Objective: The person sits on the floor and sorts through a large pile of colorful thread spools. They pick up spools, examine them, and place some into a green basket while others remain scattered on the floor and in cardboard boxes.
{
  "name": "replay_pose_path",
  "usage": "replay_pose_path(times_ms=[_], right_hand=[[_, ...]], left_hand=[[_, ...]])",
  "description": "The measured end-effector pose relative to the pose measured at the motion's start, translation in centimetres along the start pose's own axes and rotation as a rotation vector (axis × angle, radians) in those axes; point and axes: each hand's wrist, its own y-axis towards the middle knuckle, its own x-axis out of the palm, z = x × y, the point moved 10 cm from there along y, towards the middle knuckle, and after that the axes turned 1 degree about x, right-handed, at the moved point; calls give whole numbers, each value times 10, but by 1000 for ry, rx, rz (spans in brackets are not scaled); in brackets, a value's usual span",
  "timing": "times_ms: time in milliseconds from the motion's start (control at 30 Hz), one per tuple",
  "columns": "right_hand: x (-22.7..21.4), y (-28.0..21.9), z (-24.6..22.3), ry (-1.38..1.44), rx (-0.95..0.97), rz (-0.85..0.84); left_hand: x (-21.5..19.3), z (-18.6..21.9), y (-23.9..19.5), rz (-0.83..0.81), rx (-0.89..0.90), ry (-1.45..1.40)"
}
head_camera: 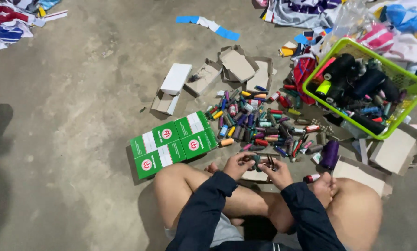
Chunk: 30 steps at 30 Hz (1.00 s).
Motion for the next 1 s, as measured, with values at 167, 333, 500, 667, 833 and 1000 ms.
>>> replay_pose_path(times_ms=[167,333,500,667,833,1000], right_hand=[[5,-14,-14,50,-28,26],[-11,0,-25,99,-42,67],[-32,32,-40,-65,-67,-4],[-32,37,-79,74,-12,-4],[-69,61,-36,-175,50,104],[-102,56,-41,-180,17,264]], left_hand=[[-17,-33,15,77,66,-128],[-50,-43,19,292,-68,-294],[-84,-94,28,504,-120,-353],[-74,-96,33,462,-134,-292],[-74,-81,25,445,-180,-140],[-67,-60,18,392,-237,24]])
